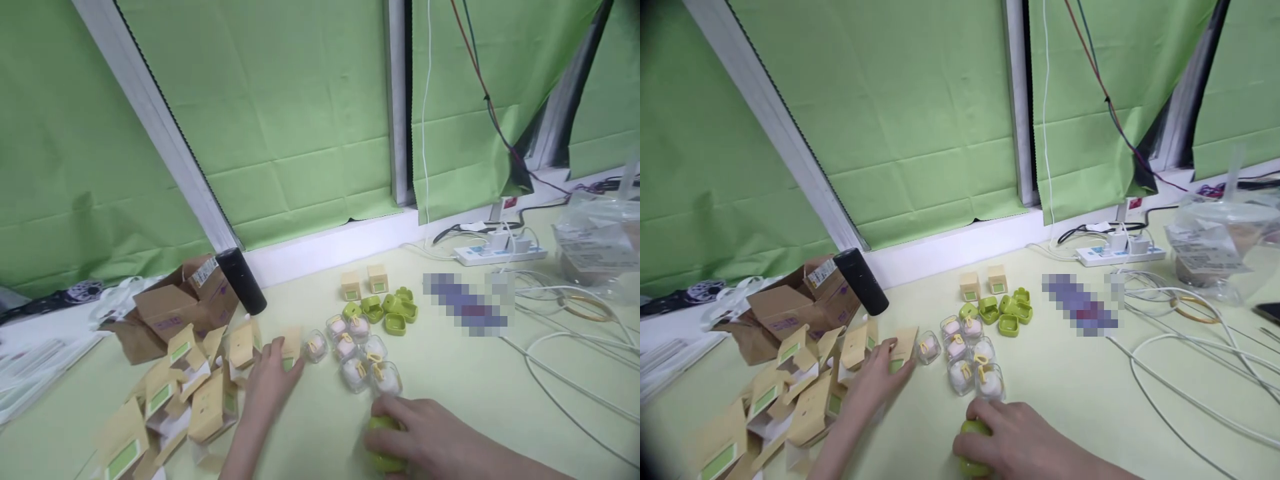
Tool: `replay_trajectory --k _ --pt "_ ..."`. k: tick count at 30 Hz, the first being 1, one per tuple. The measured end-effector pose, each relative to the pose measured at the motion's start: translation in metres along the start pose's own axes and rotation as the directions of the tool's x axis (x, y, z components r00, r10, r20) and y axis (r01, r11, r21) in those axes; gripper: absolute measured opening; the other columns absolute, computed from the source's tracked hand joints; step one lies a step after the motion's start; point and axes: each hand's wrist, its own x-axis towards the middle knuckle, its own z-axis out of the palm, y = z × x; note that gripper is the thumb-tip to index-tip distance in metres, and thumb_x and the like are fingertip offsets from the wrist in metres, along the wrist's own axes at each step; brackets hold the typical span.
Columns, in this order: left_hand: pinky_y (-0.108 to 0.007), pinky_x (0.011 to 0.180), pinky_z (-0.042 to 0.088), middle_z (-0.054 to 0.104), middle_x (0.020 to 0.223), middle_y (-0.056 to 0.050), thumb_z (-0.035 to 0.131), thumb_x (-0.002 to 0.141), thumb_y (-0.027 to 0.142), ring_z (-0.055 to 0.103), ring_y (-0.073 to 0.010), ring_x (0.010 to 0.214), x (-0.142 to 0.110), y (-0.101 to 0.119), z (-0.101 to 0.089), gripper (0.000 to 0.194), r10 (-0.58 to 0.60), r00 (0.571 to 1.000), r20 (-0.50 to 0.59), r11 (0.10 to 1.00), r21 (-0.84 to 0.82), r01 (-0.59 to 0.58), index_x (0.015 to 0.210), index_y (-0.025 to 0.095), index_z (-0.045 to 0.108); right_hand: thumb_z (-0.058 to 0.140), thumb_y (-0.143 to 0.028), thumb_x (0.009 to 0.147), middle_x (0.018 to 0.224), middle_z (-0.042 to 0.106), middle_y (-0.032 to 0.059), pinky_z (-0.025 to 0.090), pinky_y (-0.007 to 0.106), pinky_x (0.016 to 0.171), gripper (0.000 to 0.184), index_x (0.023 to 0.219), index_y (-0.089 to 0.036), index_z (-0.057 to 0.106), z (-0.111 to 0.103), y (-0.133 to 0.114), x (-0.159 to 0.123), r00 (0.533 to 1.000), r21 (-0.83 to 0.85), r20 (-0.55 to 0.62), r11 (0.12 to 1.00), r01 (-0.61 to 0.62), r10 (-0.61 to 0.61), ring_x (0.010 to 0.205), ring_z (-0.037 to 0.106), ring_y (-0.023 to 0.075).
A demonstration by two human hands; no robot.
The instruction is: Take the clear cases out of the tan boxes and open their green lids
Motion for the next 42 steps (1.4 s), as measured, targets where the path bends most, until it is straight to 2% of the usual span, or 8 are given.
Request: replay_trajectory --k 6,11,16,21,25,29,36,42 --pt "-0.045 0.101 0.031 0.042 0.137 -0.022 0.051 0.078 0.048 0.035 -0.0386 0.13 -0.004 -0.001 0.015 0.067 -0.017 1.0 0.003 0.997 -0.072 0.017 0.134 0.011 0.041 0.056 -0.019 0.08 0.109 0.057 0.0112 0.05 0.035 0.083 0.033 0.112 -0.024 0.058 -0.008 -0.001 -0.005 0.999 0.158 -0.034 0.987 0.036 -0.031 0.103 0.056 0.0251" --pt "-0.044 0.102 0.031 0.048 0.134 -0.02 0.042 0.083 0.057 0.041 -0.0358 0.128 -0.005 -0.001 0.019 0.069 -0.03 0.999 0.037 0.989 -0.145 0.035 0.138 0.016 0.034 0.055 -0.014 0.077 0.106 0.056 0.0082 0.048 0.034 0.08 0.038 0.113 -0.024 0.057 -0.002 0.0 -0.008 0.999 0.222 -0.05 0.975 0.007 0.004 0.093 0.057 0.0215" --pt "-0.046 0.103 0.03 0.041 0.14 -0.025 0.038 0.086 0.053 0.039 -0.0368 0.13 -0.003 -0.002 0.018 0.072 -0.074 0.997 0.03 0.975 -0.209 0.079 0.142 0.009 0.027 0.053 -0.014 0.077 0.108 0.056 0.0087 0.049 0.032 0.075 0.037 0.113 -0.024 0.056 0.001 0.003 -0.01 1.0 0.196 0.001 0.981 0.0 0.0 0.09 0.059 0.0209" --pt "-0.044 0.099 0.035 0.05 0.133 -0.023 0.053 0.077 0.054 0.043 -0.0364 0.126 0.0 -0.006 0.011 0.078 -0.105 0.994 -0.019 0.954 -0.285 0.095 0.139 0.009 0.033 0.052 -0.018 0.084 0.117 0.052 0.011 0.048 0.037 0.086 0.036 0.119 -0.025 0.052 0.003 0.007 -0.012 0.998 0.217 -0.059 0.976 0.025 -0.012 0.108 0.053 0.0247" --pt "-0.044 0.094 0.039 0.058 0.121 -0.022 0.06 0.072 0.052 0.05 -0.0357 0.118 0.0 -0.008 0.008 0.08 -0.143 0.989 -0.046 0.928 -0.354 0.118 0.136 0.01 0.037 0.05 -0.023 0.088 0.115 0.053 0.0112 0.049 0.037 0.086 0.033 0.121 -0.024 0.05 0.003 0.007 -0.012 0.997 0.255 -0.071 0.967 0.016 0.002 0.104 0.055 0.0232" --pt "-0.038 0.093 0.041 0.055 0.125 -0.019 0.059 0.075 0.046 0.052 -0.0289 0.116 -0.001 -0.009 0.007 0.071 -0.128 0.986 -0.108 0.895 -0.44 0.068 0.134 0.011 0.039 0.051 -0.023 0.088 0.114 0.056 0.0106 0.05 0.036 0.086 0.032 0.121 -0.025 0.051 0.008 0.007 -0.011 0.998 0.254 -0.062 0.967 0.017 -0.001 0.103 0.057 0.0231" --pt "-0.036 0.097 0.04 0.052 0.124 -0.016 0.062 0.075 0.041 0.051 -0.0252 0.116 -0.002 -0.011 0.004 0.065 -0.099 0.965 -0.243 0.839 -0.542 -0.051 0.13 0.013 0.042 0.054 -0.03 0.091 0.123 0.057 0.0077 0.044 0.036 0.098 0.038 0.128 -0.028 0.046 0.016 0.007 -0.01 0.997 0.27 -0.061 0.961 0.063 -0.048 0.117 0.052 0.0225" --pt "-0.039 0.096 0.042 0.05 0.125 -0.012 0.064 0.074 0.043 0.051 -0.0251 0.116 -0.009 -0.006 -0.006 0.063 -0.108 0.928 -0.355 0.804 -0.58 -0.128 0.129 0.02 0.042 0.054 -0.028 0.09 0.12 0.057 0.0074 0.048 0.034 0.091 0.033 0.123 -0.027 0.049 0.017 0.006 -0.008 0.997 0.236 -0.066 0.97 0.054 -0.039 0.112 0.055 0.0214"
